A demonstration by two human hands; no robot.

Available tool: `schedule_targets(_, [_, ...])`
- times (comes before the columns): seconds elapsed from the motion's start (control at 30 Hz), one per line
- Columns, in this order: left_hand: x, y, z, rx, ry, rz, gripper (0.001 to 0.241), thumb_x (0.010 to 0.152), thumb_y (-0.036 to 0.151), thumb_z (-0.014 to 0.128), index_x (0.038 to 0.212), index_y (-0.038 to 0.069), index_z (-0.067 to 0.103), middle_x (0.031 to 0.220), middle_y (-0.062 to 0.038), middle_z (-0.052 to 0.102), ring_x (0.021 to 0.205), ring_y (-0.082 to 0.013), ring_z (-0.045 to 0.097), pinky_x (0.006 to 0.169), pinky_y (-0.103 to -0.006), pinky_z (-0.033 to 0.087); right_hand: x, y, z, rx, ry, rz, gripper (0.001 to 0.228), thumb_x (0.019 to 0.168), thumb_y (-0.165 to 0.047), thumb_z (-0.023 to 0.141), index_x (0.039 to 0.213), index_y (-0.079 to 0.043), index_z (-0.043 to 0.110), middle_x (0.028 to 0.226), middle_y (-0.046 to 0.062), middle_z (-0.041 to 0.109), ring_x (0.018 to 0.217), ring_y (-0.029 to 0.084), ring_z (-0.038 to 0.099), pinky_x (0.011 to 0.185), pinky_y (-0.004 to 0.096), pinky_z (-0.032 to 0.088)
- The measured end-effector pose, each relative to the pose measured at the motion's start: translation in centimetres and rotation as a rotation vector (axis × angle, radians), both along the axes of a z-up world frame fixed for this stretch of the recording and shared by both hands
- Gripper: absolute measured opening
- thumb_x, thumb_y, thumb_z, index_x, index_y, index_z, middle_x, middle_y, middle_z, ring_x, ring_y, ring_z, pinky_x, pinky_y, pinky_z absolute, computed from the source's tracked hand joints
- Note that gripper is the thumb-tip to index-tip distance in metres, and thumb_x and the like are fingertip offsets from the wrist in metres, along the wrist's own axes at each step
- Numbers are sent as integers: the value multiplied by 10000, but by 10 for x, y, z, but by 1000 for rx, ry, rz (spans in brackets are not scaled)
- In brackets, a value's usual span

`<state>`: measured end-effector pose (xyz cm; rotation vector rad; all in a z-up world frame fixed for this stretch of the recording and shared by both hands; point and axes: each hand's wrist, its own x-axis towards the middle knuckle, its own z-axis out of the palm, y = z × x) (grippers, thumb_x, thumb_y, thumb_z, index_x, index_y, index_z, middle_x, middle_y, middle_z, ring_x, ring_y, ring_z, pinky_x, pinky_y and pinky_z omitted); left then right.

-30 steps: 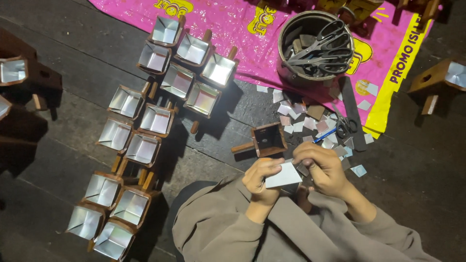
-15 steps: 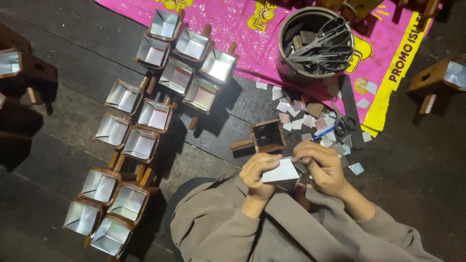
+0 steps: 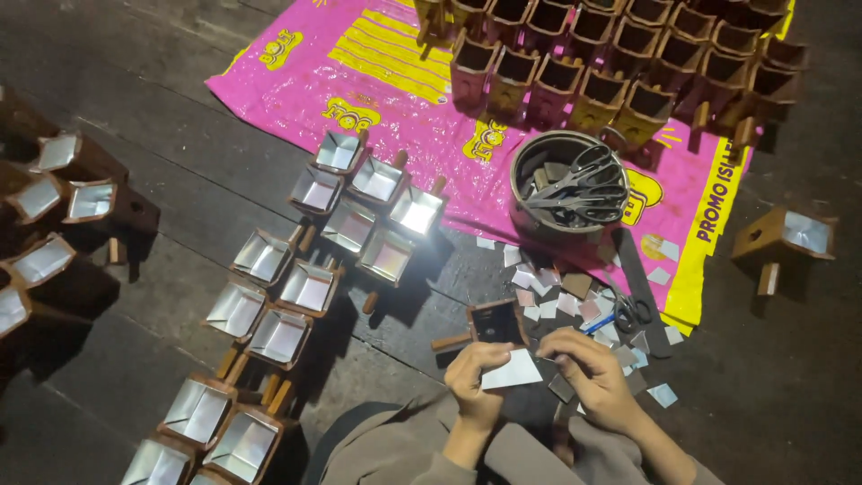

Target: Lining the interior of small wooden boxes with paper or foil sheets by hand.

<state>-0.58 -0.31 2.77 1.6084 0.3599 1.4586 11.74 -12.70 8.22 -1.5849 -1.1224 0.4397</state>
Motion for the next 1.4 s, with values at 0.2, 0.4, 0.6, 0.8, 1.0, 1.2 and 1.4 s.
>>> schedule_targets(0.2, [2, -7, -3, -25, 3, 31, 108, 893, 57, 748, 812, 56, 676, 810, -162, 767, 696, -262, 765, 621, -315, 584, -14, 5, -5, 104, -105, -118, 391, 1056, -326, 461, 904, -50, 691, 891, 77, 698, 854, 216, 656, 811, 321, 517])
schedule_targets(0.4, [-2, -10, 5, 44, 5, 43, 83, 909, 13, 703, 849, 53, 664, 830, -182, 759, 697, -280, 749, 636, -335, 571, -16, 6, -7, 148, -133, -113, 411, 1067, -318, 430, 899, -34, 675, 874, 88, 647, 790, 211, 595, 740, 305, 466])
schedule_targets(0.6, [-5, -11, 0, 2, 3, 57, 122, 903, 22, 703, 798, 71, 665, 802, -179, 749, 654, -262, 717, 618, -332, 551, -23, 17, 5, 175, -32, -59, 332, 1068, -161, 404, 857, -22, 619, 829, 84, 604, 761, 207, 575, 705, 302, 446])
schedule_targets(0.8, [-20, -5, 6, 8, 75, 17, 107, 854, -12, 727, 795, 61, 678, 803, -149, 750, 666, -250, 728, 610, -304, 543, -21, 16, -3, 107, 51, 9, 468, 1071, -397, 427, 859, -52, 661, 839, 58, 626, 767, 194, 597, 720, 311, 464])
schedule_targets(1.0, [-18, -3, 0, -38, 164, 51, 145, 809, -33, 752, 759, 82, 678, 817, -115, 761, 714, -217, 730, 670, -294, 561, -13, 16, -7, 134, 118, 41, 372, 1044, -339, 526, 852, -55, 669, 845, 68, 648, 784, 195, 601, 751, 313, 479])
schedule_targets(1.2, [-18, -2, -4, -61, 186, 85, 145, 819, -20, 749, 761, 88, 672, 819, -110, 763, 726, -220, 737, 676, -294, 560, -4, 23, -19, 106, 168, 38, 376, 1035, -376, 541, 855, -80, 685, 839, 34, 632, 764, 159, 574, 726, 289, 448])
schedule_targets(1.4, [-18, -2, -3, -96, 183, 68, 151, 793, -45, 756, 759, 82, 681, 791, -108, 750, 708, -210, 721, 652, -288, 547, -11, 23, -21, 72, 232, 21, 392, 1031, -373, 539, 829, -57, 652, 835, 45, 622, 774, 163, 569, 727, 297, 451])
